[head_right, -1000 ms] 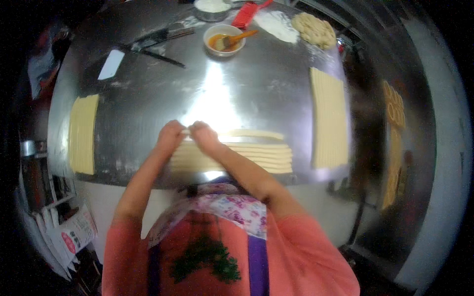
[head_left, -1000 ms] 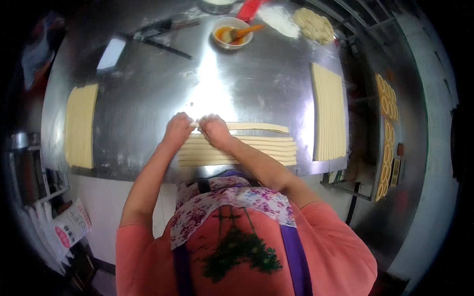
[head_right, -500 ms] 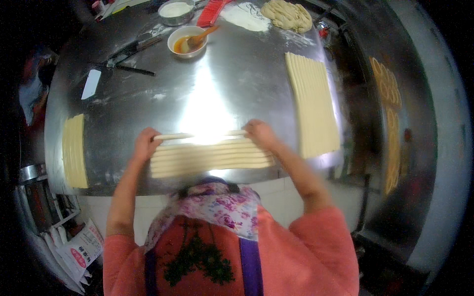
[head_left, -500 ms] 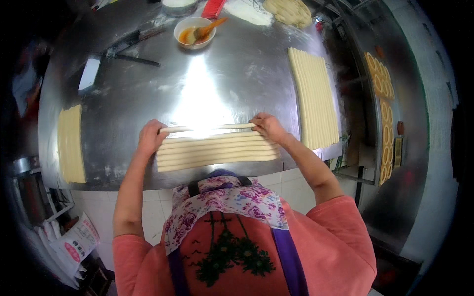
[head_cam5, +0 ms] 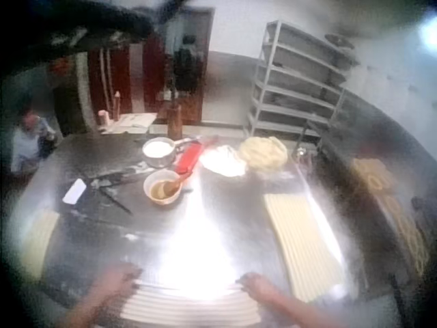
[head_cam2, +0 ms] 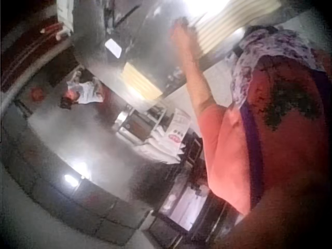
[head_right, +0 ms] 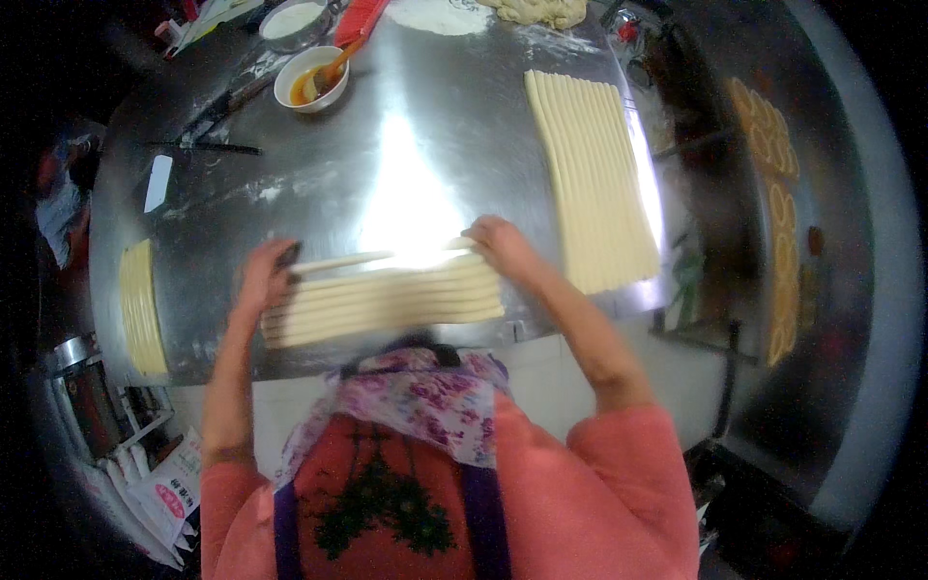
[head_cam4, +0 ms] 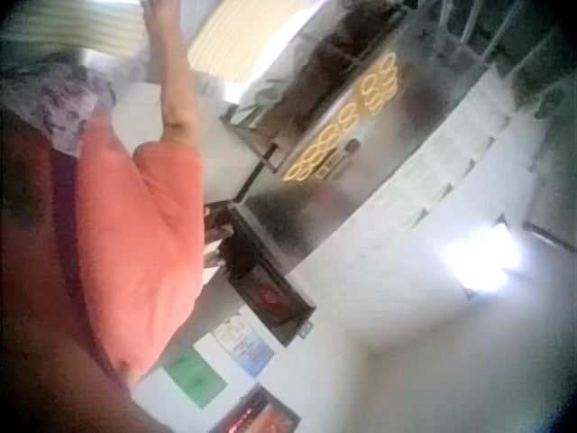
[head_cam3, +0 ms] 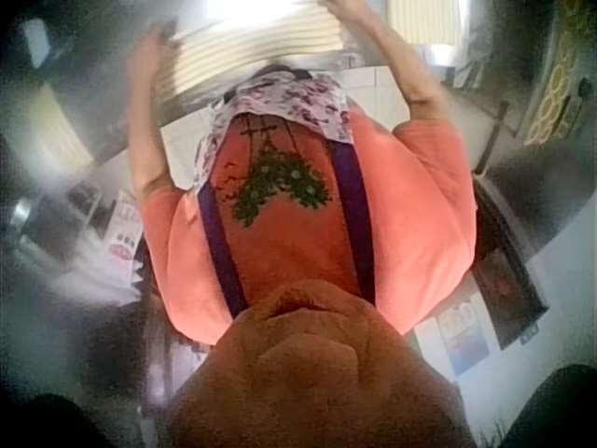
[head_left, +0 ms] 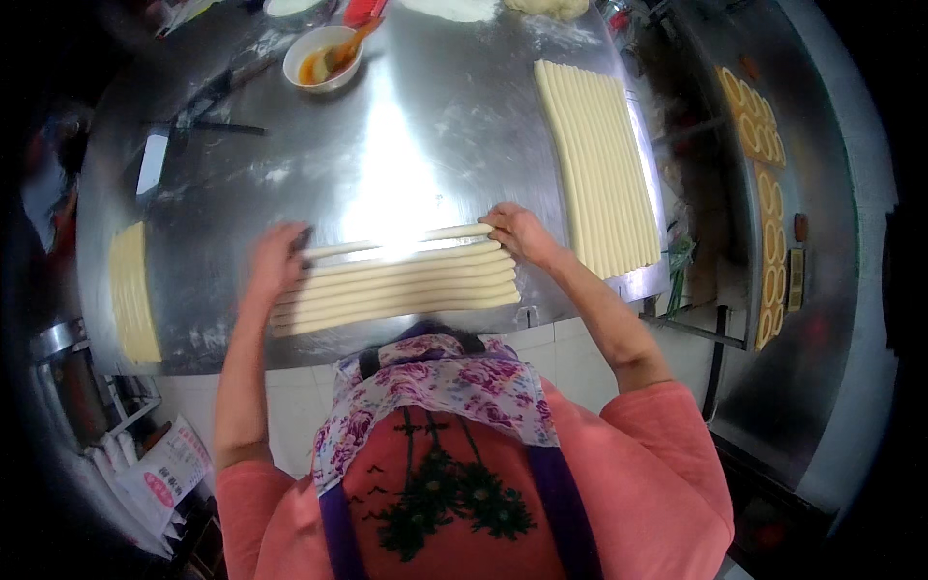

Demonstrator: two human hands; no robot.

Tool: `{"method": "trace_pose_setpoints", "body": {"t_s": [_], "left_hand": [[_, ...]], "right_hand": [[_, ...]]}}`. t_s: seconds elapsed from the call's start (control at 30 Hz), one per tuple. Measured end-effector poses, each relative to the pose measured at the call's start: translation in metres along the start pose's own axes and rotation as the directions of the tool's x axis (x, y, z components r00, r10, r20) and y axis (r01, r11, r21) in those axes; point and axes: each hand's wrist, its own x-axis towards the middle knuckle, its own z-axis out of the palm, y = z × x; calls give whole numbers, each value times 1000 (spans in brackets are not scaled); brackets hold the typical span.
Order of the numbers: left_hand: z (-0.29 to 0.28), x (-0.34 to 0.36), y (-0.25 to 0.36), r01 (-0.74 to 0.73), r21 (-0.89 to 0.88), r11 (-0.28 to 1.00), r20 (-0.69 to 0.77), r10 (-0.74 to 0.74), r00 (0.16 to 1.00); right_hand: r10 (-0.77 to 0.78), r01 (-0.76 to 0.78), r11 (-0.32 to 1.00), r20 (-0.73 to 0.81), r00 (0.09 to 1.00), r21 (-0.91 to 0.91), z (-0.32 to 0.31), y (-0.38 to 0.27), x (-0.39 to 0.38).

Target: The person repeatedly picks up thin strips of dough from a metal table, stretches them by hand, and stacks them into a neat pile. The process involves consistent hand manipulation of the dough strips to elongate them before placing them on the growing stack.

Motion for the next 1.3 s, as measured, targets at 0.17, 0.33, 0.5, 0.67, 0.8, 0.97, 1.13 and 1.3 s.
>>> {"method": "trace_pose_setpoints", "body": {"t_s": [0.17,0.33,0.5,0.67,0.8,0.97,1.13,1.3], "left_hand": [[98,66,120,-100,-174,980,200,134,971],[169,86,159,-313,-204,928,157,346,925],[175,84,163,-275,-257,926,206,331,921],[172,85,175,-184,-198,963,257,232,938],[175,88,178,-155,-208,966,241,205,949],[173,94,196,-33,-149,988,346,83,935],[177,89,191,-152,-129,980,273,182,945],[175,88,189,-213,-127,969,239,239,941]], "right_hand": [[-71,70,996,19,997,54,-2,5,5],[204,-229,925,114,972,304,-14,9,-5],[279,-293,910,87,956,295,-15,5,-20],[304,-268,879,-31,952,394,-2,12,-23],[311,-272,880,-39,950,390,-1,11,-25],[343,-309,876,-29,939,370,9,20,-30],[330,-280,896,-94,939,346,18,21,-37],[330,-248,898,-185,926,363,22,18,-34]]}}
